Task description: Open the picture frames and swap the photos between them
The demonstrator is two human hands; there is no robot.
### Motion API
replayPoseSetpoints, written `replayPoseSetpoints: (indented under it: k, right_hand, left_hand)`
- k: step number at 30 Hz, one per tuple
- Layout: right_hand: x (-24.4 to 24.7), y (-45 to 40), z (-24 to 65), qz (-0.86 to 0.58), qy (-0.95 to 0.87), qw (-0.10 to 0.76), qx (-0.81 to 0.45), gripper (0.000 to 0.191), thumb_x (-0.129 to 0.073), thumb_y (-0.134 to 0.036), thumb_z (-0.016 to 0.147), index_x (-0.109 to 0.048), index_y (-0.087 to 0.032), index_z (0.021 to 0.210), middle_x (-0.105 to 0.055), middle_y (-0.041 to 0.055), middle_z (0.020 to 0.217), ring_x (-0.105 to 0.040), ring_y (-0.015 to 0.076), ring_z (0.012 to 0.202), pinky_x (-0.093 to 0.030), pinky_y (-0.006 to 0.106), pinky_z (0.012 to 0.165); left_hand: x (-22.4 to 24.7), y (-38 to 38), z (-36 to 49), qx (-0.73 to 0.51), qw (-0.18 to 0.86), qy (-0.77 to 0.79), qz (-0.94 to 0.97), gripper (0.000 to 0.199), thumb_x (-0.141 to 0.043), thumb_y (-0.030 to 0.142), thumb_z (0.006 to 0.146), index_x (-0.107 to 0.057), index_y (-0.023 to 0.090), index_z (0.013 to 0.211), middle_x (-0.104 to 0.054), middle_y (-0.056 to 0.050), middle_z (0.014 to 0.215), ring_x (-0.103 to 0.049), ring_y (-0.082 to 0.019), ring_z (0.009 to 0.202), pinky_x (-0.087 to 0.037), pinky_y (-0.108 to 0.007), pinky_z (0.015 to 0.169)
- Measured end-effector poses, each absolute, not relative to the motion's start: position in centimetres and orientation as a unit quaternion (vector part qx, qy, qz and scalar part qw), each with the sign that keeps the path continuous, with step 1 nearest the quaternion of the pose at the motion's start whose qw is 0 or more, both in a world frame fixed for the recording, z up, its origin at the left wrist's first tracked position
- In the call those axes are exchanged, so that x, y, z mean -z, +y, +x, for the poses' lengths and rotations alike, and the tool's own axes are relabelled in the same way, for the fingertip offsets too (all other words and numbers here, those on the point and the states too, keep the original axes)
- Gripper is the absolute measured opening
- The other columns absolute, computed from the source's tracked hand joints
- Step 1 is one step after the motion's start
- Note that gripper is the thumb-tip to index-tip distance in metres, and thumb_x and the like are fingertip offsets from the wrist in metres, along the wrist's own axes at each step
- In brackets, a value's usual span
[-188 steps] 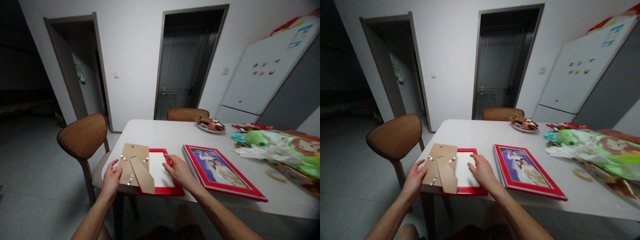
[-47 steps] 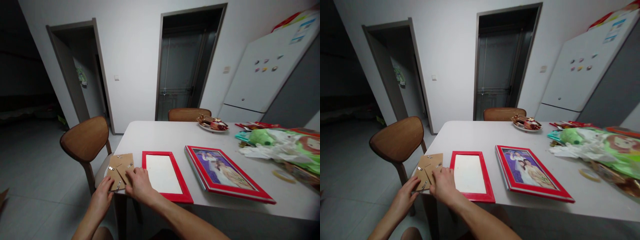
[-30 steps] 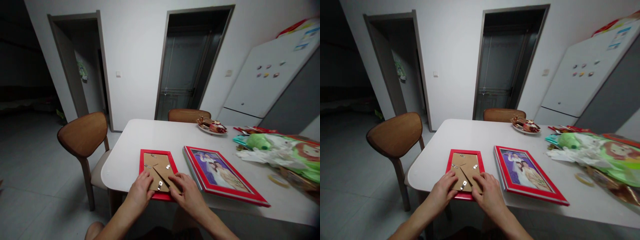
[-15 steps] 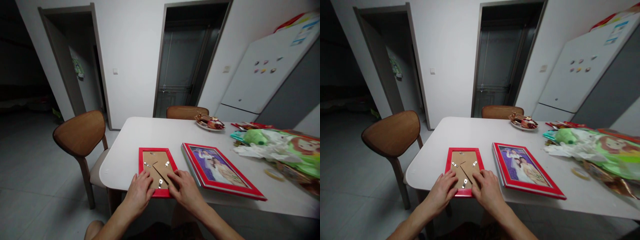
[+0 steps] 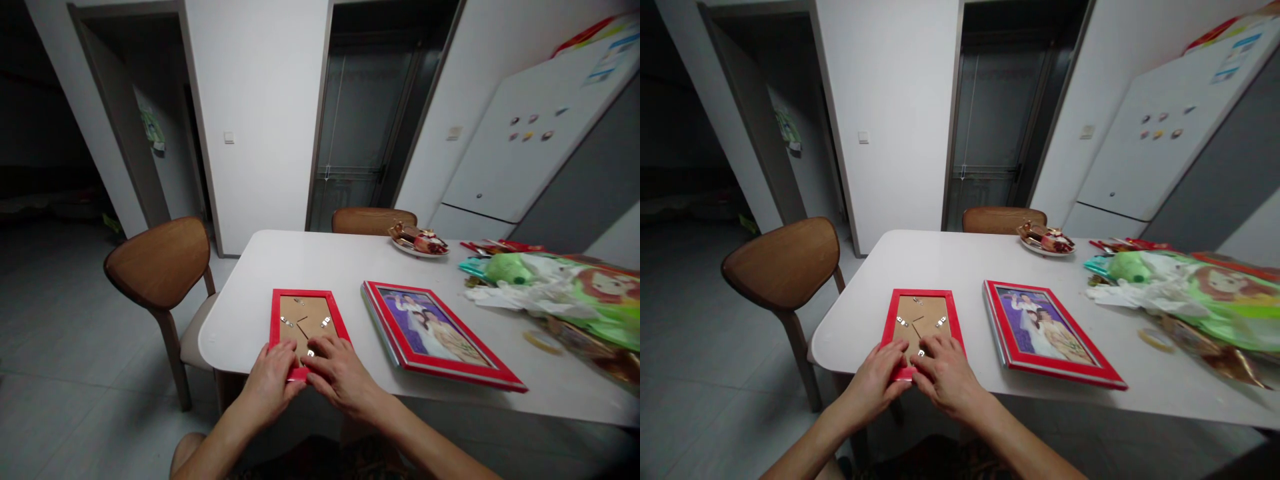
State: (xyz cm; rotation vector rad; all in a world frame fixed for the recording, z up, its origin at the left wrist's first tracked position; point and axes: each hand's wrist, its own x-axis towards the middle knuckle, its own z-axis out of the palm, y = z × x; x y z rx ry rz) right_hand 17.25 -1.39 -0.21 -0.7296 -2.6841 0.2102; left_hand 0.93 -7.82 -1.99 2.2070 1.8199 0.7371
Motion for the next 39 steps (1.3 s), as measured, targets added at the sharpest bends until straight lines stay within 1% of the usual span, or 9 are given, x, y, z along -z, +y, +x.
replayPoseSetpoints:
  k: [5, 11, 14, 19, 22, 25, 27, 35, 39]
  right_hand:
    - [-0.1, -1.3, 17.3, -0.242, -0.952, 0.171, -0.073, 0.02, -0.042, -0.031, 0.08, -0.059, -0.025, 0.086, -0.05, 0.0036, 0.097, -0.04, 0.0175, 0.092, -0.031, 0.033, 0.081]
    - [-0.4, -1.8, 17.9, -0.214, -0.961, 0.157, -0.078, 0.021, -0.052, -0.031, 0.071, -0.058, -0.024, 0.091, -0.051, 0.0036, 0.097, -0.04, 0.0188, 0.094, -0.031, 0.034, 0.083]
    - [0.0, -1.4, 18.0, -0.211, -0.957, 0.178, -0.087, 0.025, -0.051, -0.031, 0.071, -0.057, -0.025, 0.095, -0.05, 0.004, 0.101, -0.042, 0.0186, 0.095, -0.032, 0.034, 0.083]
    - [0.7, 1.7, 17.7, -0.356, -0.904, 0.233, -0.043, 0.033, -0.04, -0.025, 0.078, -0.05, -0.018, 0.108, -0.049, 0.0102, 0.107, -0.043, 0.0197, 0.095, -0.035, 0.033, 0.079]
    - [0.8, 3.6, 17.4, -0.419, -0.889, 0.182, -0.014, 0.026, -0.038, -0.027, 0.079, -0.056, -0.017, 0.095, -0.051, 0.0099, 0.095, -0.046, 0.0193, 0.086, -0.035, 0.032, 0.075]
    - [1.0, 4.2, 17.4, -0.415, -0.896, 0.158, -0.02, 0.027, -0.035, -0.027, 0.081, -0.059, -0.016, 0.078, -0.051, 0.0087, 0.085, -0.046, 0.017, 0.08, -0.035, 0.028, 0.074]
    - [1.0, 4.1, 17.6, -0.403, -0.901, 0.158, -0.028, 0.029, -0.034, -0.026, 0.082, -0.059, -0.015, 0.074, -0.051, 0.0087, 0.084, -0.047, 0.0161, 0.08, -0.034, 0.027, 0.074]
    - [0.3, 2.3, 15.6, -0.358, -0.916, 0.176, -0.034, 0.025, -0.035, -0.024, 0.082, -0.058, -0.018, 0.09, -0.053, 0.0072, 0.096, -0.045, 0.0172, 0.088, -0.032, 0.029, 0.077]
    - [0.4, 2.6, 12.2, -0.323, -0.925, 0.19, -0.066, 0.024, -0.038, -0.024, 0.082, -0.06, -0.019, 0.09, -0.055, 0.0055, 0.089, -0.046, 0.0154, 0.085, -0.032, 0.027, 0.075]
  left_hand:
    - [2.1, -7.8, 0.9, -0.249, 0.088, 0.611, 0.746, 0.028, -0.058, 0.027, 0.071, -0.052, 0.016, 0.096, -0.048, -0.012, 0.12, -0.041, -0.025, 0.112, -0.03, -0.049, 0.093]
    - [1.6, -8.2, 1.0, -0.257, 0.11, 0.615, 0.738, 0.027, -0.06, 0.022, 0.069, -0.053, 0.017, 0.094, -0.049, -0.011, 0.119, -0.042, -0.025, 0.112, -0.03, -0.049, 0.094]
    - [1.3, -8.3, 0.8, -0.254, 0.121, 0.62, 0.733, 0.028, -0.061, 0.022, 0.068, -0.054, 0.017, 0.094, -0.049, -0.012, 0.119, -0.041, -0.026, 0.112, -0.029, -0.049, 0.094]
    - [1.1, -8.3, 0.2, -0.256, 0.136, 0.618, 0.731, 0.023, -0.062, 0.022, 0.066, -0.055, 0.017, 0.087, -0.049, -0.011, 0.119, -0.04, -0.025, 0.113, -0.028, -0.047, 0.096]
    - [1.3, -8.3, 0.1, -0.265, 0.137, 0.619, 0.727, 0.025, -0.062, 0.022, 0.065, -0.054, 0.017, 0.088, -0.051, -0.011, 0.117, -0.041, -0.025, 0.112, -0.028, -0.046, 0.096]
    - [1.5, -8.4, 0.2, -0.268, 0.133, 0.619, 0.726, 0.024, -0.062, 0.022, 0.065, -0.054, 0.018, 0.088, -0.05, -0.01, 0.118, -0.041, -0.024, 0.112, -0.029, -0.045, 0.095]
    - [1.5, -8.4, 0.4, -0.265, 0.131, 0.622, 0.725, 0.021, -0.062, 0.021, 0.066, -0.054, 0.017, 0.085, -0.048, -0.01, 0.12, -0.04, -0.025, 0.113, -0.028, -0.045, 0.096]
    - [1.2, -8.5, 0.6, -0.252, 0.144, 0.628, 0.722, 0.018, -0.06, 0.02, 0.067, -0.053, 0.018, 0.083, -0.047, -0.01, 0.121, -0.038, -0.025, 0.115, -0.026, -0.045, 0.096]
    - [1.0, -8.7, 0.7, -0.251, 0.149, 0.627, 0.723, 0.018, -0.06, 0.018, 0.066, -0.053, 0.017, 0.083, -0.046, -0.011, 0.122, -0.036, -0.025, 0.116, -0.026, -0.045, 0.097]
